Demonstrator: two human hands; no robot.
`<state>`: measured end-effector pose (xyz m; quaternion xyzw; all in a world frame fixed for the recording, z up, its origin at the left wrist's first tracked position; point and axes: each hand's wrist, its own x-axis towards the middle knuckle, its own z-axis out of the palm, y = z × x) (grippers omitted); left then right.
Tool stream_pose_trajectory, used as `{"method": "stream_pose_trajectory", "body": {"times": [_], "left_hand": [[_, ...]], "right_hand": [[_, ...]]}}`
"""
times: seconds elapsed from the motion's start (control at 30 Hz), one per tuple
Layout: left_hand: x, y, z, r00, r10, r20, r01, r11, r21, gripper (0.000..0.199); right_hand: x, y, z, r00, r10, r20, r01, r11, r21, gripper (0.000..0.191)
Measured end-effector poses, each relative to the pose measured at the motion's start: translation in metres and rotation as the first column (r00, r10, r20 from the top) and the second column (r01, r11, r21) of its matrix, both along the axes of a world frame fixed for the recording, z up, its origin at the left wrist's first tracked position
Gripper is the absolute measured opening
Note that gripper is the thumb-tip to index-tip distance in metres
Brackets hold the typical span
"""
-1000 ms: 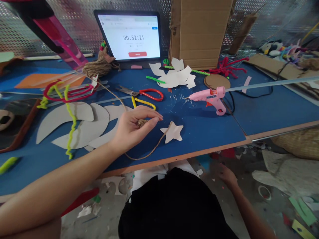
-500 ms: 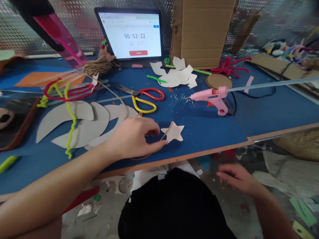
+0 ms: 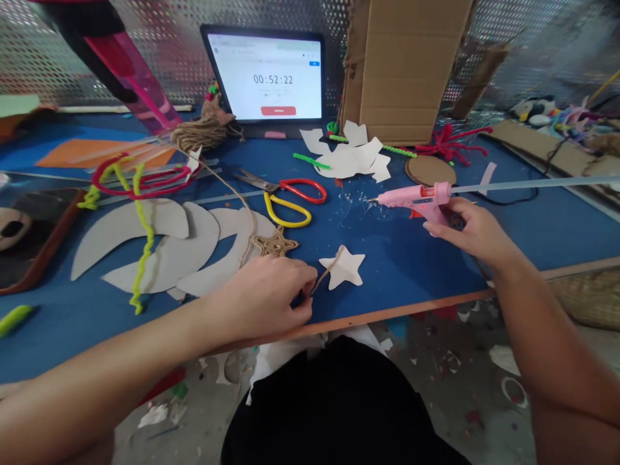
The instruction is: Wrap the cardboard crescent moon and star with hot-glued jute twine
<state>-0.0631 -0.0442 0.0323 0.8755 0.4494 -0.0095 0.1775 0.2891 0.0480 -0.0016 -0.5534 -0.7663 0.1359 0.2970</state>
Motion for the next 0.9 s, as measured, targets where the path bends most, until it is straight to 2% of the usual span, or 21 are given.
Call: {"method": "stream_pose_trajectory", "body": {"times": [0.17, 0.3, 0.4, 0.5, 0.6, 0.77, 0.83, 0.9], "left_hand": [[-0.004, 0.004, -0.002, 0.992, 0.005, 0.124, -0.002, 1.0, -0.028, 0.011], [-0.005, 0.007, 0.001, 0.974, 0.04, 0.221, -0.024, 0.997, -0.075, 0.008], [-0.006, 0.011, 0.001, 0.95, 0.094, 0.297, -0.068, 0.993, -0.098, 0.007], [-0.01, 0.016, -0.002, 0.896, 0.165, 0.413, -0.121, 0.984, -0.13, 0.008], [-0.012, 0.021, -0.007, 0.839, 0.212, 0.501, -0.146, 0.975, -0.168, 0.006], [-0.01, 0.024, -0.015, 0.751, 0.287, 0.594, -0.148, 0.951, -0.272, 0.012], [-0.009, 0.026, -0.017, 0.726, 0.307, 0.615, -0.121, 0.938, -0.325, 0.013], [-0.01, 0.028, -0.018, 0.701, 0.332, 0.631, -0.095, 0.921, -0.379, 0.013]], "right_hand": [[-0.011, 0.012, -0.001, 0.997, 0.066, 0.026, -0.063, 0.994, -0.091, 0.036], [-0.013, 0.017, 0.0, 0.992, 0.093, -0.084, -0.107, 0.978, -0.176, 0.031], [-0.014, 0.015, 0.007, 0.983, 0.074, -0.167, -0.104, 0.979, -0.176, 0.031], [-0.015, 0.003, 0.016, 0.964, 0.09, -0.249, -0.131, 0.979, -0.155, 0.033], [-0.019, -0.017, 0.024, 0.945, 0.132, -0.3, -0.18, 0.974, -0.137, 0.025], [-0.028, -0.051, 0.028, 0.934, 0.257, -0.248, -0.289, 0.952, -0.104, 0.006], [-0.029, -0.059, 0.025, 0.926, 0.297, -0.234, -0.332, 0.934, -0.13, 0.004], [-0.03, -0.063, 0.021, 0.903, 0.287, -0.319, -0.366, 0.903, -0.225, 0.006]]}}
